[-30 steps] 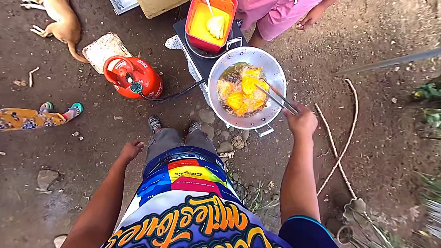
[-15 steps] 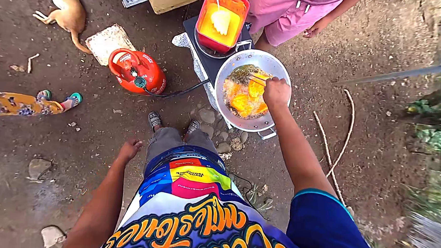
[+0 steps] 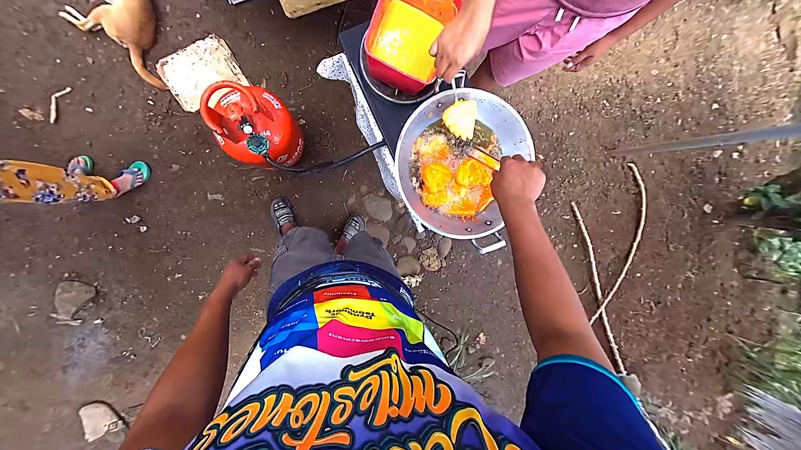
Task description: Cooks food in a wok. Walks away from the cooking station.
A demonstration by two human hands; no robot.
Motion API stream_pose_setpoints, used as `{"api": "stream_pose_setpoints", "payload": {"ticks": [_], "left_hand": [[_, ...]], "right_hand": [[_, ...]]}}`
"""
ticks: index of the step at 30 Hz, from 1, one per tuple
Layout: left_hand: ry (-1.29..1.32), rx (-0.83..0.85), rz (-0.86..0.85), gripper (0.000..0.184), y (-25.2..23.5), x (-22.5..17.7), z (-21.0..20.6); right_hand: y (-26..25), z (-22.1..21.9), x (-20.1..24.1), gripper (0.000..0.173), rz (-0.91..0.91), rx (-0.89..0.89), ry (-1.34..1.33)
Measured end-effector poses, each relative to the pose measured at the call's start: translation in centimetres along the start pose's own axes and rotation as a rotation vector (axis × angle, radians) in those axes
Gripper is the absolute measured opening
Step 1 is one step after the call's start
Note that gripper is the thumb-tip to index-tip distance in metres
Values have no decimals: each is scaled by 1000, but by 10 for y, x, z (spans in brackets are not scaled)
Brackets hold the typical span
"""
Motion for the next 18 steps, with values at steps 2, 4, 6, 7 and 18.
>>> {"api": "stream_pose_setpoints", "payload": {"ticks": [2,4,6,7,18], "left_hand": [[-6,3,-25,36,0,-13,0],[-18,6,-50,35,0,-23,0],[-35,6,-67,34,-2,-29,1],[-42,8,-70,34,-2,-30,2],[-44,-1,-26,36,-8,-10,7]], "right_hand": [[3,-4,-1,29,-9,3,-9],[6,-6,-2,30,-21,7,-20],[8,-8,-4,30,-33,23,-27],[10,-7,-5,30,-42,31,-30],[11,-7,-10,30,-88,67,-47]]}}
Point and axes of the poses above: each hand's wrist, its own y-axis away from the middle knuckle, its own z-axis out of the back of the hand, x = y × z, the point moved 10 cm from there along -y, towards the middle knuckle, and after that the axes turned 8 degrees about y, right-handed, at the moved point
